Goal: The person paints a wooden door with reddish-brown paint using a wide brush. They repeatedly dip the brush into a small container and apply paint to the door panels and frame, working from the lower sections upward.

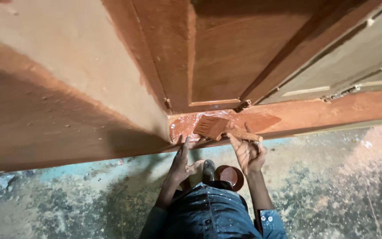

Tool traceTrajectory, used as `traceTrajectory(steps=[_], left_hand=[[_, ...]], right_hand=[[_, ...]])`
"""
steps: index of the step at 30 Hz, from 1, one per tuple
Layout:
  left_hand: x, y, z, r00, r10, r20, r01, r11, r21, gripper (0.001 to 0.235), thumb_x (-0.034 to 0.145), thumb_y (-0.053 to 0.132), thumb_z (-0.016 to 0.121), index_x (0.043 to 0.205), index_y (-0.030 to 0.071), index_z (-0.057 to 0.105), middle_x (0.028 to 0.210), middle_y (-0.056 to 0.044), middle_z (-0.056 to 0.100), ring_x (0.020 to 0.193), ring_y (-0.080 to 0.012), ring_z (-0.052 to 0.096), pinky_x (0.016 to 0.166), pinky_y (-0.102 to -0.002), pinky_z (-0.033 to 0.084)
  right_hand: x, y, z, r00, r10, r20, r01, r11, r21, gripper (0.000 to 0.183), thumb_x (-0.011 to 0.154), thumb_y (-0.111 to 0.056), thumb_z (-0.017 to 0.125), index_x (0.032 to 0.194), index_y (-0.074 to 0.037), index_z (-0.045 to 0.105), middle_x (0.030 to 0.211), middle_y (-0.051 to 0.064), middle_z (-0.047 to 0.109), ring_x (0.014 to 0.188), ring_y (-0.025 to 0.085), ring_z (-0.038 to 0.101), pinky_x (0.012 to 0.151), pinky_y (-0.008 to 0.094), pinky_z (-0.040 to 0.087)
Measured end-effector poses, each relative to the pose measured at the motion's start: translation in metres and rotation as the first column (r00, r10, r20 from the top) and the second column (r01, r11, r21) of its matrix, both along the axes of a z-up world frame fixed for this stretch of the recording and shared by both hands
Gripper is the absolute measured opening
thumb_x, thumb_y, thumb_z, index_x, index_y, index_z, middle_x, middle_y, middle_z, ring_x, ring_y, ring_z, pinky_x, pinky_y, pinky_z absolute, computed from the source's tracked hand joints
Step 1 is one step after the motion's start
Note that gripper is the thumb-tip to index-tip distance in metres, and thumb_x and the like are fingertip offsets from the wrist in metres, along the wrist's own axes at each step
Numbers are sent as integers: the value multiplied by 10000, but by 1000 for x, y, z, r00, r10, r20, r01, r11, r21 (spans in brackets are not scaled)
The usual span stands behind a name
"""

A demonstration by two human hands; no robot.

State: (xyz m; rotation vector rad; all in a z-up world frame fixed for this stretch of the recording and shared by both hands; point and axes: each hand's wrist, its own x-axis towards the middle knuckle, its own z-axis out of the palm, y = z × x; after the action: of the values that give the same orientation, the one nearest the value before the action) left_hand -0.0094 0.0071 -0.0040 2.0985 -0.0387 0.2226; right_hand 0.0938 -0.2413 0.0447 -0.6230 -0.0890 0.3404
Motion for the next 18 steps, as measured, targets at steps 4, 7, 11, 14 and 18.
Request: traceTrajectory(steps=[4, 7, 11, 14, 18], left_hand=[[-6, 4, -1, 996, 9, 83, -6, 1000, -30, 1147, 758, 180, 898, 1621, 19, 160, 1269, -217, 669, 1123, -345, 684, 938, -401, 559], [-11, 5, -3, 997, 7, 82, -5, 1000, -19, 1148, 766, 171, 900, 1624, 25, 151, 1251, -208, 678, 1091, -332, 690, 901, -395, 567], [-6, 5, -2, 999, 17, 44, -15, 999, -39, 1089, 806, 164, 885, 1629, 39, 183, 1223, -185, 694, 1062, -303, 703, 903, -395, 568], [-8, 6, 0, 981, 28, 192, -28, 1000, -2, 908, 819, 121, 860, 1574, 46, 361, 1262, -198, 706, 1044, -299, 716, 910, -391, 582], [-11, 7, 4, 935, -75, 347, 81, 997, -2, 573, 746, 178, 945, 1215, 124, 620, 1081, -135, 759, 1002, -300, 749, 898, -372, 596]], right_hand=[[4, 26, -6, 907, -12, 420, 280, 762, -584, 774, 885, -258, 751, 1502, -12, 354, 1345, 217, 550, 1173, 375, 587, 880, 399, 493], [15, 36, -18, 833, 133, 537, 513, 177, -840, 322, 944, -270, 652, 1160, -49, 743, 1007, 126, 734, 924, 260, 706, 873, 371, 552], [36, 57, -51, 612, 112, 783, 630, 530, -568, 208, 1005, -151, 616, 1085, -35, 769, 1026, 122, 739, 1042, 273, 642, 1070, 401, 470], [52, 86, -86, 805, 15, 593, 432, 670, -603, 161, 1035, -154, 640, 1021, -18, 724, 907, 83, 702, 889, 197, 669, 1027, 366, 497], [73, 143, -114, 891, -246, 381, 438, 682, -585, 94, 968, -135, 659, 947, -49, 626, 900, 40, 652, 858, 147, 624, 821, 307, 511]])
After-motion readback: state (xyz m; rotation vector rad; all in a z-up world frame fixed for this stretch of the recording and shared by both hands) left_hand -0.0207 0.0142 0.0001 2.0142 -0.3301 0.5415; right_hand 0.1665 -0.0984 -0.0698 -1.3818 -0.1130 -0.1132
